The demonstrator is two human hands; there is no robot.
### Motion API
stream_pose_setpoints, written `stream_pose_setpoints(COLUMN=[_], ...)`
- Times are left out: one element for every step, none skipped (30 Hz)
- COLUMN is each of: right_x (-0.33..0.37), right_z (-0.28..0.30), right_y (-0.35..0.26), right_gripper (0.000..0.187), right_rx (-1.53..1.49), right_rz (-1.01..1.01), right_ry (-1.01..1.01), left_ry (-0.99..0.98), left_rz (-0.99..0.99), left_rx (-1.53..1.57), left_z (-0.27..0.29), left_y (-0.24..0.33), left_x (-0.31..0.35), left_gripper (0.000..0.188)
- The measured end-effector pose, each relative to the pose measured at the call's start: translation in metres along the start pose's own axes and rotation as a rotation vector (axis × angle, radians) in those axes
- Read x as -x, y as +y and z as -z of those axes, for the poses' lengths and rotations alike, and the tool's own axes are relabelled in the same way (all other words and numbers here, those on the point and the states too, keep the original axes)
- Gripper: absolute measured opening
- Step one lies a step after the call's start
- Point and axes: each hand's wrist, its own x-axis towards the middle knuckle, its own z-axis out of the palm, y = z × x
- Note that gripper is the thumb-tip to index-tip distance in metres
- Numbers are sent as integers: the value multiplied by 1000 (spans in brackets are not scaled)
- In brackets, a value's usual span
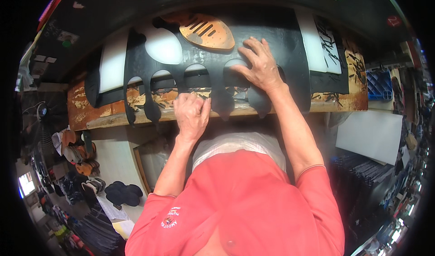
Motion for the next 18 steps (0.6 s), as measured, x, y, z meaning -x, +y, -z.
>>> stream_pose_setpoints(right_x=[-3, -4, -5, -5, -7, -6, -7, -6, -7, -8, -8, -9, -10, -12, -13, -15, -17, -20], right_z=[1, 1, 1, 2, 0, 0, -3, -3, -6, -7, -8, -9, -9, -9, -7, -5, -1, 3], right_y=[1, 1, 0, -1, -2, -2, -2, -1, 1, 3, 5, 7, 8, 9, 8, 7, 4, 0], right_gripper=[57, 56, 56, 56, 56, 55, 55, 56, 56, 57, 57, 58, 58, 59, 59, 59, 58, 58], right_rx=[13, 18, 23, 14, 32, 39, 50, 49, 50, 51, 52, 48, 27, 7, -15, -31, -40, -52], right_rz=[-3, -6, -9, 45, -10, -7, -28, -28, -18, -24, -32, -29, -51, -61, -70, -93, -123, -148], right_ry=[-4, -10, -16, 32, -34, -40, -59, -53, -55, -60, -67, -80, -83, -88, -89, -110, -137, -158], left_ry=[-12, 6, -30, -32, -32, -44, -52, -65, -65, -72, -86, -87, -92, -95, -98, -101, -98, -112], left_rz=[-1, -18, 3, 0, 0, 0, -2, -5, -14, -18, -19, -19, -20, -22, -23, -24, -18, -24], left_rx=[11, 27, 27, 38, 49, 57, 67, 76, 70, 65, 62, 68, 75, 79, 91, 103, 115, 131], left_z=[1, 2, 3, 4, 5, 5, 4, 4, 4, 4, 4, 4, 6, 7, 9, 10, 12, 13], left_y=[1, 2, 1, 2, -1, -1, -4, -5, -6, -7, -8, -8, -8, -8, -8, -8, -8, -9], left_x=[-4, -6, -7, -7, -8, -7, -7, -6, -6, -6, -7, -7, -8, -9, -10, -12, -14, -16], left_gripper=[20, 19, 19, 19, 19, 19, 19, 19, 19, 19, 20, 20, 20, 20, 19, 19, 18, 18])
